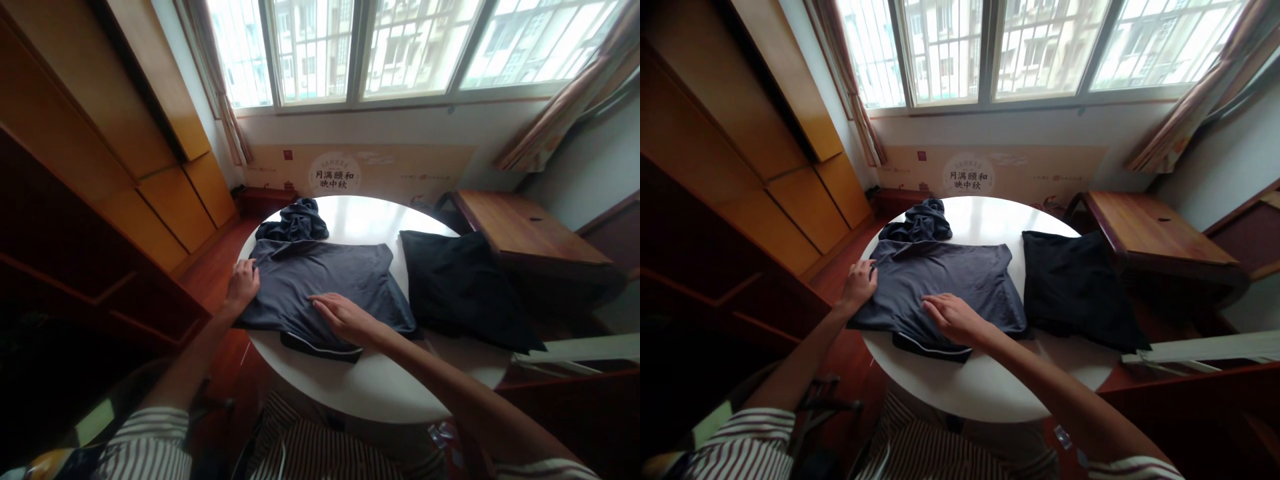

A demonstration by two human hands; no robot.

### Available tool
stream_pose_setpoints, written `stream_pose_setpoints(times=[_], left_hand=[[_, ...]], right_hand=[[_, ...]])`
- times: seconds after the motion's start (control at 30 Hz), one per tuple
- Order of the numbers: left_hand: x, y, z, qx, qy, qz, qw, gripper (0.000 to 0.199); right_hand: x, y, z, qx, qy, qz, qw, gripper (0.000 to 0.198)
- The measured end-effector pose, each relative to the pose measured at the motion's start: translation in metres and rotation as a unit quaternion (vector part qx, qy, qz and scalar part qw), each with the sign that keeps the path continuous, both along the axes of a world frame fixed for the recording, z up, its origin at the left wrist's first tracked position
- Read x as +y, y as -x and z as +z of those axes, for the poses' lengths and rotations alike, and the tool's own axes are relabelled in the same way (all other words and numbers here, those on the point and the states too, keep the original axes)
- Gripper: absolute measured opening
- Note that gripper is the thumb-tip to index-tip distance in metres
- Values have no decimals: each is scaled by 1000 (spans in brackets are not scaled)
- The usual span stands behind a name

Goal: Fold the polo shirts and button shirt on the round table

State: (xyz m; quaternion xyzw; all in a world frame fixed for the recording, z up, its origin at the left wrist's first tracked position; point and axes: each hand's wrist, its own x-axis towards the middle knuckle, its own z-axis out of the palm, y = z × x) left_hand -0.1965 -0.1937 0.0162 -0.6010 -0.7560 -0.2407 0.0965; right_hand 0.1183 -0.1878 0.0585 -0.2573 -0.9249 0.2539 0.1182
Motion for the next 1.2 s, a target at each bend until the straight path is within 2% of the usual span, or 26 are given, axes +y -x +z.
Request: stream_pose_setpoints(times=[0.07, 0.13, 0.27, 0.47, 0.6, 0.67, 0.73, 0.83, 0.9, 1.03, 1.13, 1.2], left_hand=[[-18, 11, -1, -31, 15, 38, 999, 32], [-33, 17, -3, -62, 47, 43, 996, 30], [-49, 12, -5, -79, 57, 61, 993, 30], [-57, 2, -6, -124, 25, 78, 989, 30], [-59, 2, -7, -148, 0, 95, 984, 30], [-59, 3, -8, -167, 3, 104, 981, 30], [-61, 4, -9, -187, 2, 108, 976, 29], [-65, 3, -10, -209, -28, 103, 972, 31], [-69, 0, -9, -216, -48, 106, 970, 31], [-81, -6, -5, -135, -59, 116, 982, 39], [-92, -10, -6, -73, -62, 101, 990, 28], [-98, -11, -8, -53, -62, 98, 992, 23]], right_hand=[[3, 8, 10, 32, -8, -6, 999, 44], [8, 23, 14, 36, -29, 11, 999, 37], [35, 77, 19, 2, -46, 28, 999, 29], [100, 173, 32, -19, -7, -83, 996, 30], [124, 212, 29, -47, 15, -152, 987, 44], [128, 223, 21, -63, 25, -168, 984, 48], [129, 230, 12, -77, 30, -166, 983, 41], [133, 234, 2, -90, 31, -156, 983, 32], [136, 235, 0, -94, 29, -157, 983, 33], [141, 234, 0, -87, 12, -143, 986, 46], [142, 234, 0, -87, 3, -103, 991, 51], [142, 233, -1, -83, -4, -92, 992, 45]])
